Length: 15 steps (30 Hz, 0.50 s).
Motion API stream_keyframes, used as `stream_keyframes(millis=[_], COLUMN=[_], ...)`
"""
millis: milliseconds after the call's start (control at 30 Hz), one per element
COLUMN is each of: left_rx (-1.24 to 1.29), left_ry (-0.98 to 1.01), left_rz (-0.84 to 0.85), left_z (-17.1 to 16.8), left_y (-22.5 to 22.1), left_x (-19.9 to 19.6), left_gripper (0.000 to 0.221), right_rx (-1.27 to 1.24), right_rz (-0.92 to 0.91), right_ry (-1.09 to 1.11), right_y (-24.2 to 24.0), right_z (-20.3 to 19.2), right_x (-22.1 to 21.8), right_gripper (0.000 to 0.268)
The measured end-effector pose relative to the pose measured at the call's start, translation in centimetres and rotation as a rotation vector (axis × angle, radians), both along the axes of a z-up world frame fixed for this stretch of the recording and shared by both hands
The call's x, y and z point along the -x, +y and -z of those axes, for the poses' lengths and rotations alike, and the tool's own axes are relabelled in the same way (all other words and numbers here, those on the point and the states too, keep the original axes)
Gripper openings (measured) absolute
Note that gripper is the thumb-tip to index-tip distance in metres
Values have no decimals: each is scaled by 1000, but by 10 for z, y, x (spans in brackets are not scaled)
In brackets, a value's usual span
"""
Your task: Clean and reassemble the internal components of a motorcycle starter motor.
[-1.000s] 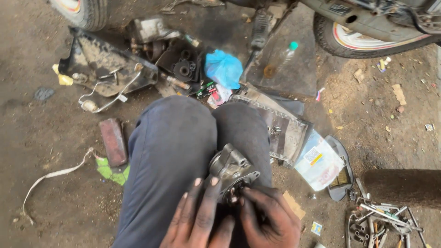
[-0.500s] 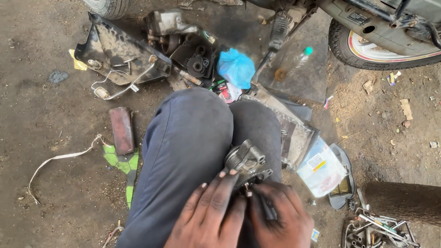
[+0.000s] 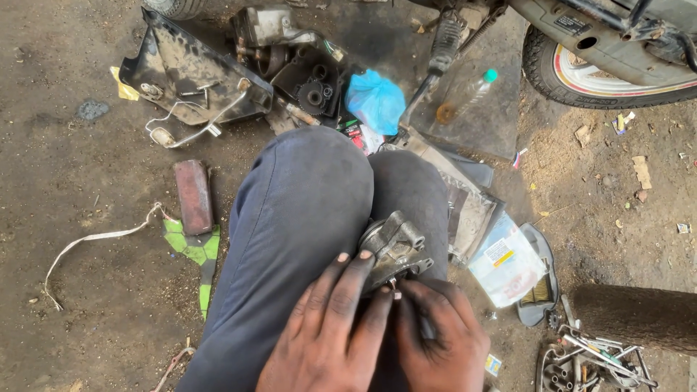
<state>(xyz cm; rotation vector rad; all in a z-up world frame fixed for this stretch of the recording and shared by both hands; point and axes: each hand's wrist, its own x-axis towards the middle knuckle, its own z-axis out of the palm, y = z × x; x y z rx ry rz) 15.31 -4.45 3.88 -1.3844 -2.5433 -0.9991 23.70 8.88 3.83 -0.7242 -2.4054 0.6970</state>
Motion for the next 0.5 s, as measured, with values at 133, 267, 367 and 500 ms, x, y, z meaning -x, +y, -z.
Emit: stream_keyframes(millis=[133, 267, 367, 500], left_rx=[-31, -46, -48, -78], left_ry=[21, -15, -31, -18], left_rz=[35, 43, 50, 50], left_z=[-1, -2, -3, -1], left_y=[-2, -3, -4, -3], left_x=[4, 4, 4, 5], left_gripper=[37, 37, 37, 36], right_rx=[-28, 46, 91, 137], right_rz=[13, 92, 136, 191], right_ry=[-6, -1, 30, 49], right_y=[-5, -13, -16, -17], right_z=[-2, -4, -3, -1], right_x=[2, 4, 4, 4], right_gripper=[24, 22, 21, 22])
